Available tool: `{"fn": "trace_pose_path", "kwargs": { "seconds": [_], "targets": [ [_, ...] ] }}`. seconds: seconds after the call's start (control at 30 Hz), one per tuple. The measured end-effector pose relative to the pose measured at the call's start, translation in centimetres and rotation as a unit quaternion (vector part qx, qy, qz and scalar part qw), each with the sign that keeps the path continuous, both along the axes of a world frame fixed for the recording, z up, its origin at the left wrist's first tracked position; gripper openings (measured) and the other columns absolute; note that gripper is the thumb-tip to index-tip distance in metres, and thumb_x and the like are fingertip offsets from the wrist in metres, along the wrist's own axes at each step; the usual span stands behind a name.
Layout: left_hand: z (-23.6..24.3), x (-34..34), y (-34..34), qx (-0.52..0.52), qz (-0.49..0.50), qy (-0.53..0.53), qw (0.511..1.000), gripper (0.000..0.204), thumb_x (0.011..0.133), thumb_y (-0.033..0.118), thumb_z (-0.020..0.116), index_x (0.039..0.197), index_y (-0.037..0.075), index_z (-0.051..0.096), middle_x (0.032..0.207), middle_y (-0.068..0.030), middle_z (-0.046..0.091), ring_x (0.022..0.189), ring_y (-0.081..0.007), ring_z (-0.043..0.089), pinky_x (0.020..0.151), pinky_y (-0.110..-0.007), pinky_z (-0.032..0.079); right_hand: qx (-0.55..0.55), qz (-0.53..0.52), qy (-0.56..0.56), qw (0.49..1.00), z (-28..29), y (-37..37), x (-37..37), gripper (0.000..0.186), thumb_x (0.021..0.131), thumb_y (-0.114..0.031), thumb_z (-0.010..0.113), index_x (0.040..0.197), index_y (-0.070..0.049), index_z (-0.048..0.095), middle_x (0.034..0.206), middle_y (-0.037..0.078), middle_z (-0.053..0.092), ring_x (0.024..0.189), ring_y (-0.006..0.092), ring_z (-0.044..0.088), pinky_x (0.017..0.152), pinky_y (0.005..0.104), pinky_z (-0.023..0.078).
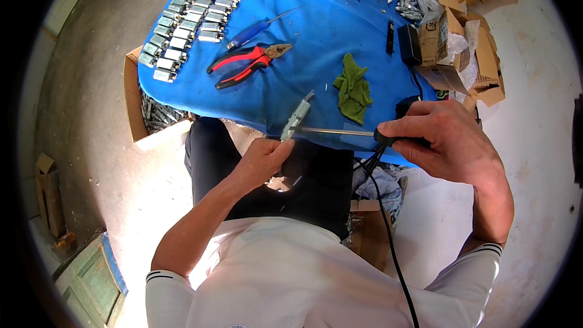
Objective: The person uses a soldering iron to heat a small metallic component held in the left hand, then sets the iron down and continues to manipulate the component with both hands, occasionally picking up a small piece from a nearby box.
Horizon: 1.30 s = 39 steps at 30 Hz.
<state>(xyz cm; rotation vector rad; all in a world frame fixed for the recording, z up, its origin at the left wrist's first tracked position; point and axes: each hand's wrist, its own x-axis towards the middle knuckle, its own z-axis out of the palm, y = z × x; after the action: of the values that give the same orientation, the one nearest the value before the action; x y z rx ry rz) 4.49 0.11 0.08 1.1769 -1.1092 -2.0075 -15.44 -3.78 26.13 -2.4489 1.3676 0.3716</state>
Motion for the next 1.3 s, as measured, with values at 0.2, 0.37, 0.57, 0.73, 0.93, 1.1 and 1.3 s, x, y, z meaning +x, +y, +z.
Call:
{"fn": "trace_pose_path", "kwargs": {
  "seconds": [0.2,0.37,0.57,0.73,0.93,1.1,1.3],
  "targets": [
    [-0.9,-0.9,0.2,-0.016,0.007,-0.023,1.0,0.047,0.096,0.031,0.051,0.055,0.009,0.041,0.052,0.0058,0.033,0.046,-0.0042,0.031,0.041,-0.025,0.022,-0.009,0.01,-0.003,1.0,-0.5,0.1,0.1,0.017,0.076,-0.01,0.068,0.092,-0.012,0.07,0.065,0.008,0.056,0.064,0.0265,0.059,0.055,0.0386,0.044],
    [-1.4,-1.2,0.4,-0.051,0.005,-0.053,0.997,0.048,0.096,0.031,0.05,0.056,0.007,0.041,0.052,0.0051,0.034,0.047,-0.005,0.031,0.043,-0.026,0.024,-0.021,0.038,0.029,0.999,-0.2,0.3,1.3,0.015,0.077,-0.01,0.066,0.092,-0.013,0.069,0.064,0.008,0.056,0.061,0.0272,0.058,0.053,0.0395,0.044],
    [-0.6,-0.7,-0.2,-0.058,-0.016,-0.069,0.996,0.047,0.096,0.029,0.051,0.057,0.006,0.043,0.052,0.0044,0.036,0.047,-0.0059,0.032,0.043,-0.027,0.025,-0.038,0.055,0.083,0.994,0.9,0.7,2.2,0.02,0.074,-0.01,0.072,0.093,-0.014,0.071,0.066,0.005,0.058,0.058,0.0244,0.056,0.05,0.036,0.039],
    [-1.5,-1.0,-0.7,-0.043,-0.029,-0.036,0.998,0.047,0.097,0.031,0.051,0.057,0.009,0.04,0.052,0.0055,0.033,0.047,-0.0052,0.03,0.042,-0.026,0.023,-0.039,0.06,0.073,0.995,0.8,0.5,2.3,0.019,0.074,-0.01,0.072,0.093,-0.013,0.07,0.065,0.005,0.057,0.057,0.0242,0.056,0.05,0.0363,0.039],
    [-2.2,-1.1,-0.8,-0.01,-0.02,0.008,1.0,0.048,0.097,0.035,0.049,0.057,0.012,0.036,0.052,0.0063,0.031,0.046,-0.0054,0.029,0.042,-0.025,0.021,-0.033,0.065,0.103,0.992,0.9,0.2,3.4,0.019,0.075,-0.008,0.07,0.094,-0.013,0.069,0.064,0.005,0.055,0.059,0.0242,0.056,0.051,0.0367,0.039],
    [-1.9,-1.4,-0.8,0.001,-0.02,0.038,0.999,0.048,0.097,0.036,0.049,0.057,0.012,0.037,0.052,0.006,0.031,0.045,-0.0055,0.029,0.042,-0.024,0.021,-0.011,0.061,0.106,0.992,1.4,-0.2,4.2,0.017,0.077,-0.008,0.068,0.094,-0.012,0.068,0.064,0.006,0.055,0.062,0.025,0.056,0.052,0.037,0.039],
    [-2.7,-1.8,-0.8,0.025,-0.005,0.066,0.998,0.051,0.095,0.036,0.05,0.054,0.008,0.039,0.05,0.0035,0.036,0.046,-0.0068,0.034,0.043,-0.026,0.026,0.002,0.061,0.118,0.991,0.4,-0.7,5.3,0.017,0.078,-0.007,0.067,0.094,-0.012,0.068,0.065,0.008,0.056,0.064,0.0265,0.057,0.054,0.0387,0.04]
  ]
}}
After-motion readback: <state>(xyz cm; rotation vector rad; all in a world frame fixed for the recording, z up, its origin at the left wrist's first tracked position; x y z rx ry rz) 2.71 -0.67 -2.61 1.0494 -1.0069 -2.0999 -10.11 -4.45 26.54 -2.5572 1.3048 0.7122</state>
